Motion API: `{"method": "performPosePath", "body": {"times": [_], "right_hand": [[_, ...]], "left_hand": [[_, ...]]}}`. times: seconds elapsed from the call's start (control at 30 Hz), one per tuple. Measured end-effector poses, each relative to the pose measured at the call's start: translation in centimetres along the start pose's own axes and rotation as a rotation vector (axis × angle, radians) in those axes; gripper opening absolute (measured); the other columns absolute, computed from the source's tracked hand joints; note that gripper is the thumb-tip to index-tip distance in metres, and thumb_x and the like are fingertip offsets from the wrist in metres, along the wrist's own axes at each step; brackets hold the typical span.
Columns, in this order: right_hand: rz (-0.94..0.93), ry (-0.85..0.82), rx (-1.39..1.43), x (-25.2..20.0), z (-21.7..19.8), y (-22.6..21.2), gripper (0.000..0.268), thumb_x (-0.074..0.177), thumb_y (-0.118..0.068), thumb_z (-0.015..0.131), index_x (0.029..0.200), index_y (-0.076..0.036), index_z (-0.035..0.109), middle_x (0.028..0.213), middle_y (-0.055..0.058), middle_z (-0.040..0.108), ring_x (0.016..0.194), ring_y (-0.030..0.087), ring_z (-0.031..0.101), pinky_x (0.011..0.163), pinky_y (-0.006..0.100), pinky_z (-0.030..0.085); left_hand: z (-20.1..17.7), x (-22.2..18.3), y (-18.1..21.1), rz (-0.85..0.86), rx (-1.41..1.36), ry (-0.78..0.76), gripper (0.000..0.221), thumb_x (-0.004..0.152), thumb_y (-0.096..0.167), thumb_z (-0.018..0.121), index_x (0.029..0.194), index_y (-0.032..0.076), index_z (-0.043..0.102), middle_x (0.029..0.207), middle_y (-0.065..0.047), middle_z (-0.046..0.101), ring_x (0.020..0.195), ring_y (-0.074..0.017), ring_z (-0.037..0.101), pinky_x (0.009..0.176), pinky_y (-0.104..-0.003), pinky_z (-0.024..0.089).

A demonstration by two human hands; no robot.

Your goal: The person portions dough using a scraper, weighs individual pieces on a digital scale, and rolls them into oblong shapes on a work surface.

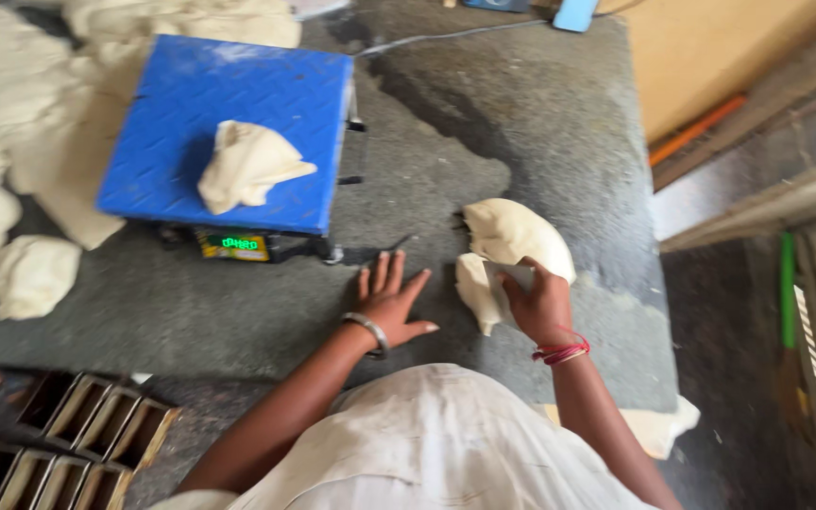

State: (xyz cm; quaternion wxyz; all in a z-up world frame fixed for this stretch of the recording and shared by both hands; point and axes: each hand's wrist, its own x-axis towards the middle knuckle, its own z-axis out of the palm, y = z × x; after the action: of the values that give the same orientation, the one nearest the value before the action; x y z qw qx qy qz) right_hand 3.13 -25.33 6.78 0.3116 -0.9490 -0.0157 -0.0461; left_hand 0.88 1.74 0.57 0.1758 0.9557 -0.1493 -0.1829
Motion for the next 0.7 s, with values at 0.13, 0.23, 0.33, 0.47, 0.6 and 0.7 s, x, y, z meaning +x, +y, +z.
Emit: {"method": "performPosePath", "body": {"times": [0.13,0.23,0.33,0.47,0.6,0.7], "right_hand": [[-0.055,0.298,0.604,-0.7,-6.3,-2.3,0.021,0.093,0.0,0.074,0.112,0.002,0.065,0.1,0.008,0.073,0.09,0.015,0.071,0.079,0.028,0.055],[-0.375,0.311,0.086,-2.4,-17.0,-7.9,0.011,0.091,0.006,0.074,0.101,0.003,0.075,0.096,0.011,0.076,0.086,0.014,0.073,0.075,0.028,0.055],[-0.476,0.223,0.037,-3.4,-21.8,-13.3,0.01,0.093,-0.004,0.081,0.092,-0.002,0.071,0.087,0.008,0.073,0.072,0.015,0.071,0.065,0.026,0.053],[-0.752,-0.18,-0.216,0.5,-14.3,-11.9,0.019,0.083,-0.026,0.079,0.092,-0.01,0.073,0.086,0.008,0.074,0.073,0.029,0.07,0.064,0.04,0.054],[-0.455,-0.603,-0.311,3.7,-1.1,-7.2,0.029,0.091,-0.036,0.07,0.102,-0.01,0.071,0.085,0.016,0.075,0.077,0.031,0.071,0.075,0.043,0.055],[0.259,-0.23,0.615,5.6,-0.5,-2.7,0.023,0.088,-0.028,0.072,0.099,-0.008,0.071,0.086,0.011,0.075,0.072,0.025,0.072,0.067,0.041,0.059]], "left_hand": [[-0.1,-0.2,0.4,-0.008,0.052,0.008,0.113,0.08,0.074,0.068,0.164,0.03,0.008,0.169,-0.023,-0.013,0.154,-0.0463,-0.017,0.119,-0.067,-0.006],[-0.6,0.1,0.7,-0.067,0.078,-0.148,0.117,0.08,0.073,0.067,0.165,0.031,-0.001,0.167,-0.025,-0.022,0.152,-0.047,-0.025,0.117,-0.067,-0.01],[-0.4,1.2,0.1,-0.045,-0.036,-0.186,0.113,0.083,0.075,0.064,0.165,0.032,-0.002,0.168,-0.023,-0.025,0.152,-0.0477,-0.029,0.117,-0.068,-0.012],[0.6,1.6,-1.7,0.022,-0.124,-0.097,0.124,0.081,0.074,0.065,0.165,0.017,-0.006,0.17,-0.022,-0.019,0.154,-0.045,-0.024,0.118,-0.066,-0.011],[1.4,0.2,-1.9,0.069,-0.095,0.022,0.134,0.076,0.075,0.068,0.164,0.007,-0.007,0.17,-0.022,-0.01,0.155,-0.0446,-0.017,0.119,-0.066,-0.007],[0.6,-0.3,-0.7,0.058,0.023,0.014,0.137,0.072,0.08,0.07,0.162,0.004,-0.002,0.17,-0.023,-0.009,0.155,-0.0452,-0.015,0.12,-0.066,-0.005]]}}
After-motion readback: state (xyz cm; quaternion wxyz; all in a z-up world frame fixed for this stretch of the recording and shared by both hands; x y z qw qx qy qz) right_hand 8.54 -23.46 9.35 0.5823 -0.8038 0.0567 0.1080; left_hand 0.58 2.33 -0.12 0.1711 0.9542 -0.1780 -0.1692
